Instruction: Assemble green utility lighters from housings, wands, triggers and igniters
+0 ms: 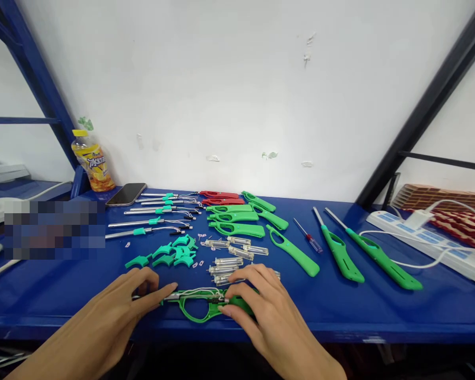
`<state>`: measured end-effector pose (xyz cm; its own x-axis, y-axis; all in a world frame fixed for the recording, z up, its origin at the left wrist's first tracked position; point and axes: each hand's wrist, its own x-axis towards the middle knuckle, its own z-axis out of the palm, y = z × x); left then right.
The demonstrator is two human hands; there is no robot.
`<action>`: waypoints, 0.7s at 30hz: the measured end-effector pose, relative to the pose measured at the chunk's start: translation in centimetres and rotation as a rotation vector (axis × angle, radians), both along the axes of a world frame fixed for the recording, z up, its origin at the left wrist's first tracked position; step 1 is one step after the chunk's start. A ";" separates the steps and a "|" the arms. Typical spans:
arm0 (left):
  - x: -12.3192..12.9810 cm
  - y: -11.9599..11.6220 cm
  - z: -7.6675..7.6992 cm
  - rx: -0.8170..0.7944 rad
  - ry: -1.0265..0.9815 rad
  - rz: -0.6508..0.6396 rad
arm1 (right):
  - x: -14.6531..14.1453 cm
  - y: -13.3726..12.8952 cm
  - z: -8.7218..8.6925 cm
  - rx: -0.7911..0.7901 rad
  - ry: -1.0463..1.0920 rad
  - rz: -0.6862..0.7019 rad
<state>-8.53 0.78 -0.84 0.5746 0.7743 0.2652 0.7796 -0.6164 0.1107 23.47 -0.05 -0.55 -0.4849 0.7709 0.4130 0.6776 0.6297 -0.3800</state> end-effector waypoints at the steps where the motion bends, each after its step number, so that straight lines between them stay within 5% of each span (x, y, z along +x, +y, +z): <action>1: 0.2 0.2 -0.1 0.022 0.016 0.002 | 0.1 0.1 -0.1 -0.004 0.008 -0.004; 21: 1.0 1.4 -0.7 0.157 0.037 -0.055 | 0.7 0.5 -0.4 -0.072 0.096 -0.081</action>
<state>-7.49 2.17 -1.50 0.6264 0.6920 0.3587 0.7461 -0.6656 -0.0187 24.19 0.40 -0.95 -0.3805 0.8353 0.3969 0.6832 0.5431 -0.4881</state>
